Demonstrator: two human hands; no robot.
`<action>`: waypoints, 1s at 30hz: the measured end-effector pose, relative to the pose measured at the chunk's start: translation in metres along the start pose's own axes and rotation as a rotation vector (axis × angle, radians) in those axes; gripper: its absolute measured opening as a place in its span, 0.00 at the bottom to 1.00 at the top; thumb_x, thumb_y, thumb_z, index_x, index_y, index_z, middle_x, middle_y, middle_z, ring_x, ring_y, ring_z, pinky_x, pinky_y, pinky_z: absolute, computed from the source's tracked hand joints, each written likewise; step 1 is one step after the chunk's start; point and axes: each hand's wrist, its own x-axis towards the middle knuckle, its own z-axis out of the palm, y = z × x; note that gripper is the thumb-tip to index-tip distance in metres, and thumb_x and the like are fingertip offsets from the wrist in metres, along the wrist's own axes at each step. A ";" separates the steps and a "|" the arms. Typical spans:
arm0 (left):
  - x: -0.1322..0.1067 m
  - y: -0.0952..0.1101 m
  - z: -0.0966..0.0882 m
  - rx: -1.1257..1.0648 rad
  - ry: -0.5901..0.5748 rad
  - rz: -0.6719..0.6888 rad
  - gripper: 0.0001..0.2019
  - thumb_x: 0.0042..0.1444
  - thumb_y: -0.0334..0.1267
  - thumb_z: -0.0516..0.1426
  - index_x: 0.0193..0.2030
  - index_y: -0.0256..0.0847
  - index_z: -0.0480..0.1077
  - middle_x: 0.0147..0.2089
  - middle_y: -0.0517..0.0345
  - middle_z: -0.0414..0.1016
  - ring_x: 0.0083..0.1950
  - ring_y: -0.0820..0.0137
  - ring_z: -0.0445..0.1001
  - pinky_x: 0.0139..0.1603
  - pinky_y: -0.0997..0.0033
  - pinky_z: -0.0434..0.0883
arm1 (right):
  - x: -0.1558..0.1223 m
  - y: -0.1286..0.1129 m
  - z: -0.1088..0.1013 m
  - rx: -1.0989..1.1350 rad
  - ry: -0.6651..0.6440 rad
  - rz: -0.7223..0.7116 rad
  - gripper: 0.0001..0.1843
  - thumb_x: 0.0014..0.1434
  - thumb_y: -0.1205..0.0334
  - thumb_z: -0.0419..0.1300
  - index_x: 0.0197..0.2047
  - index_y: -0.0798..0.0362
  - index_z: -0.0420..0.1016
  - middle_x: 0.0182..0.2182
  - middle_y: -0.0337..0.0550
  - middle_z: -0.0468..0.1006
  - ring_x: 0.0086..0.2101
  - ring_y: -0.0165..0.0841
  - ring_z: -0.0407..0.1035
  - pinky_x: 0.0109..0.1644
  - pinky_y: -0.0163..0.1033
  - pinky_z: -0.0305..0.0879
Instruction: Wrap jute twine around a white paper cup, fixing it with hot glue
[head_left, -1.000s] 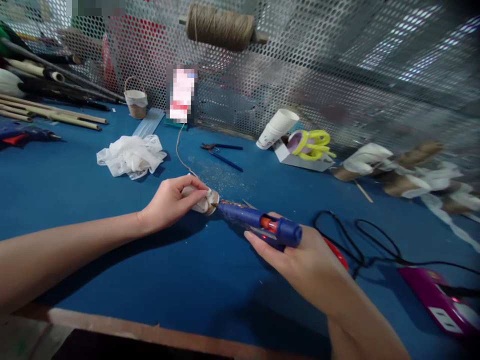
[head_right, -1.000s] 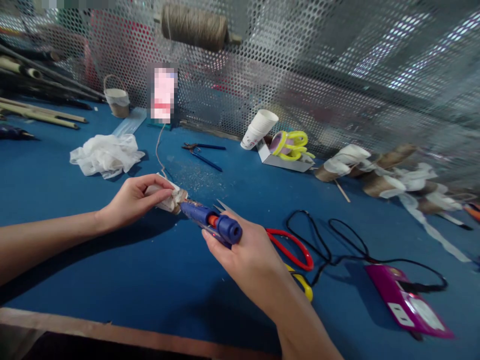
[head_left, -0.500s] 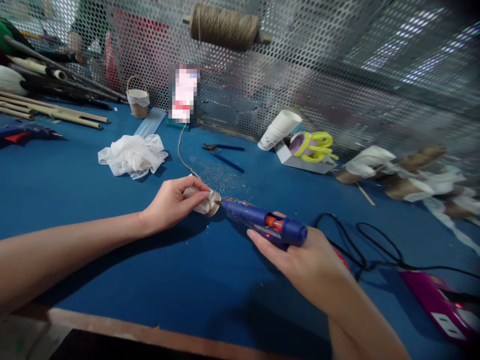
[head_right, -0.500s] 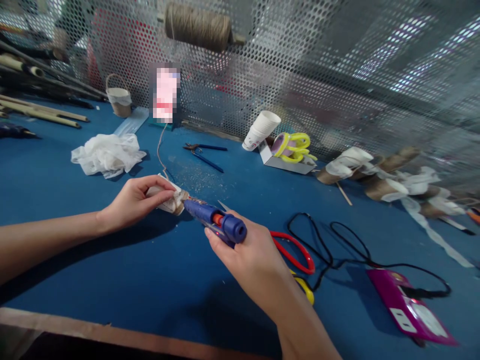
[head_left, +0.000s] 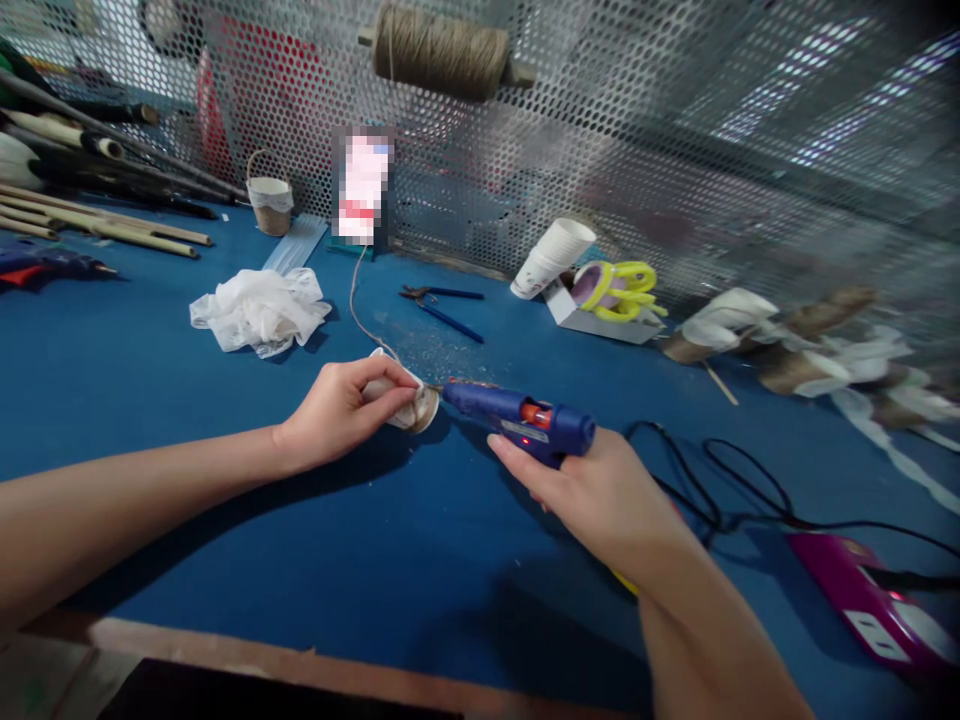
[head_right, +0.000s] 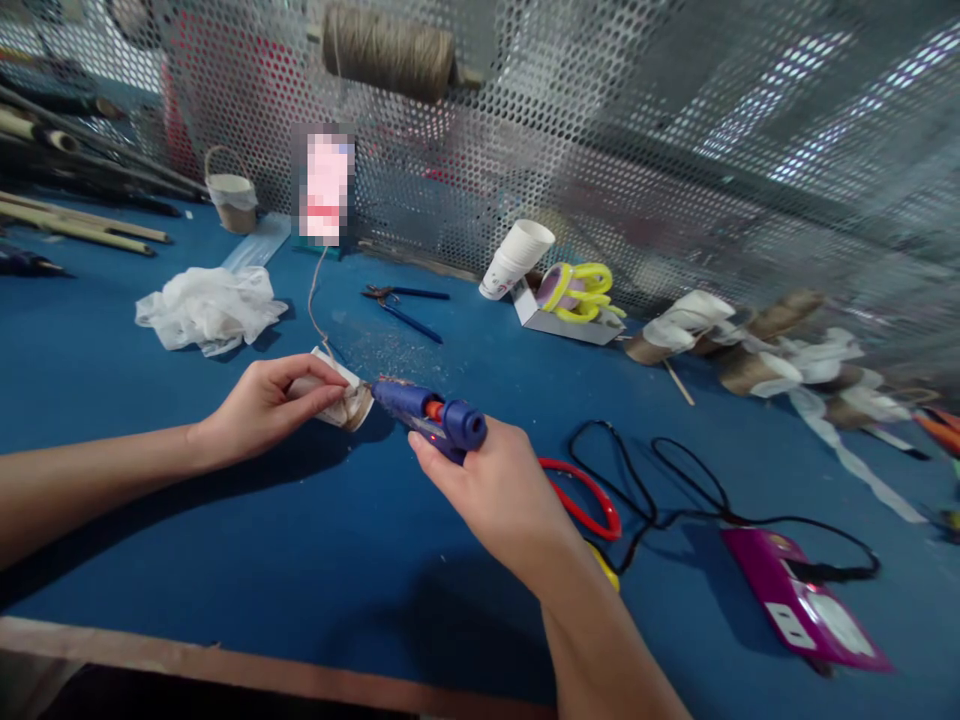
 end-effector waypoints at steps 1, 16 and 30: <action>0.000 0.000 0.000 0.000 0.000 0.003 0.08 0.56 0.40 0.57 0.35 0.37 0.73 0.33 0.55 0.79 0.35 0.70 0.76 0.35 0.75 0.70 | 0.000 0.000 0.000 0.004 -0.004 0.013 0.14 0.53 0.55 0.58 0.19 0.48 0.62 0.10 0.33 0.64 0.13 0.29 0.58 0.19 0.36 0.58; 0.000 0.002 0.000 0.041 -0.002 0.055 0.06 0.56 0.38 0.57 0.35 0.38 0.73 0.33 0.56 0.80 0.34 0.71 0.77 0.35 0.76 0.71 | -0.003 -0.002 -0.005 0.038 -0.052 0.021 0.17 0.53 0.54 0.58 0.16 0.47 0.62 0.08 0.33 0.66 0.12 0.30 0.61 0.16 0.36 0.57; 0.003 0.000 0.001 -0.016 0.026 -0.025 0.08 0.55 0.39 0.57 0.34 0.37 0.73 0.34 0.54 0.79 0.36 0.69 0.76 0.37 0.73 0.72 | -0.011 -0.002 -0.007 0.045 -0.091 -0.047 0.18 0.52 0.56 0.60 0.15 0.47 0.62 0.09 0.32 0.65 0.12 0.29 0.60 0.16 0.36 0.56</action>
